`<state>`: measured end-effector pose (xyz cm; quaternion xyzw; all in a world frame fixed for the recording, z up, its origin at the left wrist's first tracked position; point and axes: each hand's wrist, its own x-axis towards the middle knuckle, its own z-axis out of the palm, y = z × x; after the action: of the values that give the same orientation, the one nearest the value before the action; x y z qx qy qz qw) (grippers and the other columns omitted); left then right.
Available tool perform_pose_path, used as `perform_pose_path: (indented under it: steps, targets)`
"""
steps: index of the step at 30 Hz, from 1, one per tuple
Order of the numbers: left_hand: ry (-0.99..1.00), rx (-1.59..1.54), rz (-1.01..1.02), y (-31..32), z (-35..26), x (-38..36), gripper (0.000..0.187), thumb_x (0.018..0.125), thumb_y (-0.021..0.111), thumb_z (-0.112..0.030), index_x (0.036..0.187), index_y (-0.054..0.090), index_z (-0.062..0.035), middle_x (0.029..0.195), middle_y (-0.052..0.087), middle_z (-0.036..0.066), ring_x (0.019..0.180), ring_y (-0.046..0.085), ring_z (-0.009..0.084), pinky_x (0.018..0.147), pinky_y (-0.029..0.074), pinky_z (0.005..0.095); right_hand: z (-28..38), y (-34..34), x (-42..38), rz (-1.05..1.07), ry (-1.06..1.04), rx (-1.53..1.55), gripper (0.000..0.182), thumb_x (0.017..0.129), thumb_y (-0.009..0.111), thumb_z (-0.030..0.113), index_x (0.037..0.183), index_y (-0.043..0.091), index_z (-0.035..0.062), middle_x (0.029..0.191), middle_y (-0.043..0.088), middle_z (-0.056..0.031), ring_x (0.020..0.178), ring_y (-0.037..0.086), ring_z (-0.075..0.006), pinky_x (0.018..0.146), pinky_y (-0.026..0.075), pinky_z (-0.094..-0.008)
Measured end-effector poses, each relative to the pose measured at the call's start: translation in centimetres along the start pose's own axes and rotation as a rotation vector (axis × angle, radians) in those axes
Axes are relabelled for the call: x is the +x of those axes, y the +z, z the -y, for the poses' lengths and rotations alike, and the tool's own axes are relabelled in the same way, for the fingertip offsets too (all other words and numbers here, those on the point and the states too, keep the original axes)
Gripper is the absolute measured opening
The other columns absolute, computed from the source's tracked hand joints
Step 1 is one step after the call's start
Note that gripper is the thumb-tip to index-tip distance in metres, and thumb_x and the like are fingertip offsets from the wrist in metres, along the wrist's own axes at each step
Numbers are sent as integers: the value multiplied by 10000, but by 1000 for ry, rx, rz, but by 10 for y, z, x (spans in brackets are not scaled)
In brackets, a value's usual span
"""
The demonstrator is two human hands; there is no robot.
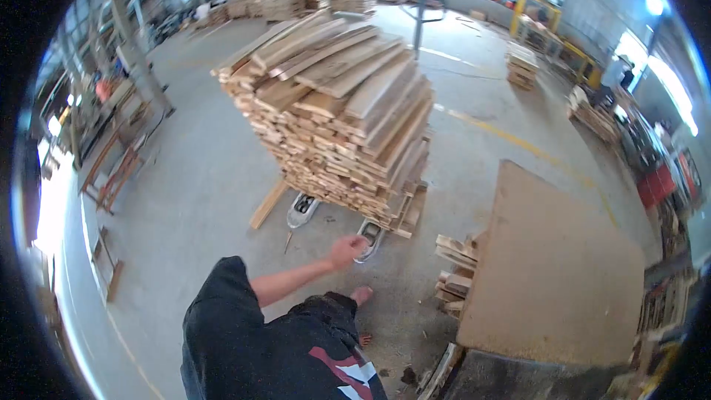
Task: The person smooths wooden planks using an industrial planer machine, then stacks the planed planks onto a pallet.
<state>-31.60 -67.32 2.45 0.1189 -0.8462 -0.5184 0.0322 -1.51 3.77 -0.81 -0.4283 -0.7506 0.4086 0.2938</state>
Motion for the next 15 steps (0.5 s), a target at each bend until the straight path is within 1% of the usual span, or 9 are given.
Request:
perform_pose_path:
  steps: [1,2,3,4,5,6,9,11,15]
  targets:
    - [-26,68,-221,-40,18,8,288,931,651,-294,1106,723,-76,1001,745,140,918,721,278,816,548,386,121,36,-77,-59,399,842,338,1030,526,382,977,637,67,846,543,-94,820,481,-234,814,415,-423]
    - [1,81,-338,-87,35,16,277,931,670,-286,1079,717,-57,975,744,145,881,723,259,790,554,377,116,66,-87,132,454,931,373,1020,530,428,1004,631,69,887,555,-93,836,482,-201,795,410,-427]
    - [-53,40,-425,-126,41,24,278,923,694,-260,1089,703,-37,918,738,133,851,720,247,781,555,380,194,101,-139,283,349,721,367,1012,538,469,1030,657,123,1011,618,-102,873,528,-229,846,418,-484]
    - [-44,-30,-537,-160,45,30,296,911,713,-249,1110,694,-31,931,727,141,852,714,249,775,555,384,140,153,-117,450,450,738,206,1024,481,197,1124,604,66,1075,667,-79,952,623,-208,841,516,-337]
    - [-27,-99,-652,-187,43,39,319,898,732,-238,1130,685,-25,943,717,148,854,708,250,769,556,388,122,226,-134,683,182,832,231,1032,489,285,1140,589,108,1114,647,-52,1027,597,-208,906,475,-328]
    - [-29,-102,-661,-209,32,49,319,898,732,-238,1130,685,-25,943,717,148,854,708,250,769,556,388,185,262,-175,657,622,867,265,1029,512,312,1190,586,115,1148,631,-35,1018,609,-205,863,489,-318]
    - [114,-40,-860,-274,-9,93,381,854,780,-210,1168,668,-25,1020,682,165,921,683,286,781,550,396,334,385,-269,966,452,737,315,1016,581,284,1275,568,105,1163,623,-40,1001,628,-186,804,500,-314]
    - [514,262,-891,-321,-34,147,404,829,801,-192,1179,666,-41,1087,654,171,990,649,328,826,539,402,434,462,-318,1045,251,689,365,998,627,283,1301,564,91,1145,630,-42,1001,636,-179,800,504,-321]
    - [698,709,-649,-409,-120,257,596,770,819,-297,1315,626,-154,1383,518,153,1255,503,371,1023,436,499,608,555,-382,1182,-134,708,369,971,669,243,1268,589,39,1218,624,-61,1096,620,-169,915,505,-316]
